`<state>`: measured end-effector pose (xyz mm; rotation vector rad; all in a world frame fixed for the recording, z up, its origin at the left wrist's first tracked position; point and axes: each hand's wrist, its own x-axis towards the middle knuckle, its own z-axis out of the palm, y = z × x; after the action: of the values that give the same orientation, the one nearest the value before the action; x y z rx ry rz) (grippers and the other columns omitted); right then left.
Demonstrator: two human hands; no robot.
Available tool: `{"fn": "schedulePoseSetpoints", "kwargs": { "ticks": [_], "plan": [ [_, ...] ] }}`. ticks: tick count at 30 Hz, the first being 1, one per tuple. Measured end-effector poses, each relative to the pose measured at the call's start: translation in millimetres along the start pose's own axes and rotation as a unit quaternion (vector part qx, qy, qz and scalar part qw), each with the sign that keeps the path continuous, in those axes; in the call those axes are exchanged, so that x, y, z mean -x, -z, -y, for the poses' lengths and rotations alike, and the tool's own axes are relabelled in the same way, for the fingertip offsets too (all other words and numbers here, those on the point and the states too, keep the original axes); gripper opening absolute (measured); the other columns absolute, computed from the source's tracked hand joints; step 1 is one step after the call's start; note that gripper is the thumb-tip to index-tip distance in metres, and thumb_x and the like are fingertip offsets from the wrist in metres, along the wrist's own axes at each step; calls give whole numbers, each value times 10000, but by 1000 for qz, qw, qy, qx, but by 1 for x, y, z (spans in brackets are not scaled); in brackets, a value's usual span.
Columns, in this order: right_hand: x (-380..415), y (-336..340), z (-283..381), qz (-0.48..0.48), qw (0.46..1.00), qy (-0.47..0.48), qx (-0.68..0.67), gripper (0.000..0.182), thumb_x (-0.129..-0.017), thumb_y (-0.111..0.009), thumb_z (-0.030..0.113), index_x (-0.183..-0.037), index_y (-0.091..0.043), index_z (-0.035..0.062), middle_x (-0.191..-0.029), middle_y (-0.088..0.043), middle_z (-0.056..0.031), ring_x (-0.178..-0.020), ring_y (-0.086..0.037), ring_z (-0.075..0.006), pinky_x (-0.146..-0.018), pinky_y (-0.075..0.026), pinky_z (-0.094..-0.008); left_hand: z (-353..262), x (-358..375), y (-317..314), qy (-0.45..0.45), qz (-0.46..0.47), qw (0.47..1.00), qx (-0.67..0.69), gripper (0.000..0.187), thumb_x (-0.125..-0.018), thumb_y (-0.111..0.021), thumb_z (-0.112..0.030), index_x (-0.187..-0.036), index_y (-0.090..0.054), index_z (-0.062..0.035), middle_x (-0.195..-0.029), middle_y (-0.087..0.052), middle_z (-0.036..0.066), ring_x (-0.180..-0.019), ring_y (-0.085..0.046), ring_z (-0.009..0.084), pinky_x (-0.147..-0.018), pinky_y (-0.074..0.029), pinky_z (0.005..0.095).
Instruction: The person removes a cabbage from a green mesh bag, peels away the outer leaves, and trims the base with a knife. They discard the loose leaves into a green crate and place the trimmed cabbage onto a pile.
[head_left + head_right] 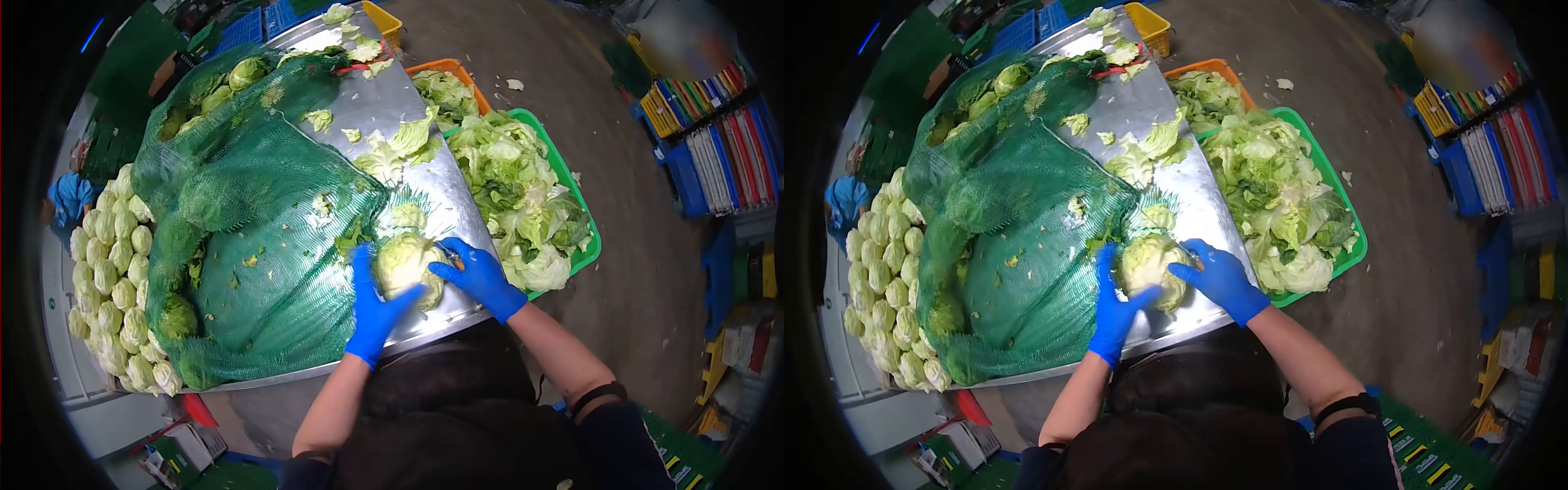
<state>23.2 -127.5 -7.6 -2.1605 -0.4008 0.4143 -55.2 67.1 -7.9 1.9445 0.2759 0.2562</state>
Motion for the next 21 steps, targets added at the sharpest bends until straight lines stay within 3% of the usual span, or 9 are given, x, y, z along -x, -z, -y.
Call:
{"fn": "schedulePoseSetpoints", "kwargs": {
  "ticks": [1,5,6,10,13,15,17,19,21],
  "plan": [
    [0,-3,2,-18,1000,23,-6,586,-821,-608,563,-1170,-565,95,-966,-662,-185,-888,-646,-343,-771,-499,-412,3,2,-10,7,88,995,-43,1155,-587,-879,-350,-1422,-183,40,-1398,-301,245,-1282,-355,359,-1089,-288,405],
    [7,13,28,-45,987,-5,152,647,-867,-581,494,-1374,-428,122,-912,-657,-197,-709,-648,-349,-607,-504,-404,-20,-21,-15,45,102,984,-138,1258,-529,-891,-394,-1407,-138,103,-1378,-303,301,-1282,-351,417,-1085,-304,414],
    [10,8,26,-40,984,26,173,692,-902,-531,475,-1456,-301,130,-829,-649,-187,-582,-617,-338,-515,-474,-415,-21,-24,-18,39,97,983,-151,1247,-527,-895,-368,-1392,-142,124,-1343,-336,308,-1242,-386,425,-1057,-336,417],
    [19,-9,22,-97,971,113,187,661,-933,-478,454,-1470,-271,128,-711,-615,-169,-523,-589,-316,-480,-452,-427,-16,-29,-25,21,97,985,-144,1221,-543,-889,-342,-1394,-140,110,-1272,-385,291,-1164,-439,420,-985,-390,442],
    [10,-9,23,-14,976,31,216,617,-950,-451,443,-1449,-313,108,-728,-630,-185,-573,-616,-322,-518,-474,-423,-34,-28,-27,47,110,979,-165,1215,-555,-884,-329,-1404,-124,94,-1279,-376,294,-1164,-432,429,-993,-382,444],
    [-8,-5,24,-40,983,-16,179,527,-962,-409,457,-1318,-481,75,-766,-644,-212,-660,-638,-357,-599,-494,-444,-35,-18,-28,55,90,974,-202,1156,-551,-887,-283,-1393,-174,64,-1268,-400,270,-1168,-451,409,-990,-400,437],
    [-32,19,29,-66,983,-107,131,519,-934,-414,529,-967,-603,47,-828,-641,-252,-790,-627,-414,-705,-485,-489,-28,-2,-25,-35,71,967,-244,1194,-552,-891,-267,-1413,-134,68,-1310,-374,282,-1186,-441,408,-1007,-391,443],
    [-41,13,10,-18,982,-103,157,520,-881,-525,532,-1010,-618,38,-859,-651,-241,-817,-635,-398,-711,-498,-463,-14,3,-15,-21,83,974,-208,1183,-551,-888,-299,-1416,-159,46,-1354,-329,296,-1272,-362,420,-1066,-328,454],
    [-39,6,-2,-66,989,-74,109,516,-852,-577,515,-1036,-620,34,-871,-657,-233,-826,-640,-387,-717,-504,-449,2,6,-1,17,109,993,46,1208,-525,-903,-269,-1426,-157,33,-1371,-332,265,-1257,-393,374,-1070,-331,432]
  ]
}}
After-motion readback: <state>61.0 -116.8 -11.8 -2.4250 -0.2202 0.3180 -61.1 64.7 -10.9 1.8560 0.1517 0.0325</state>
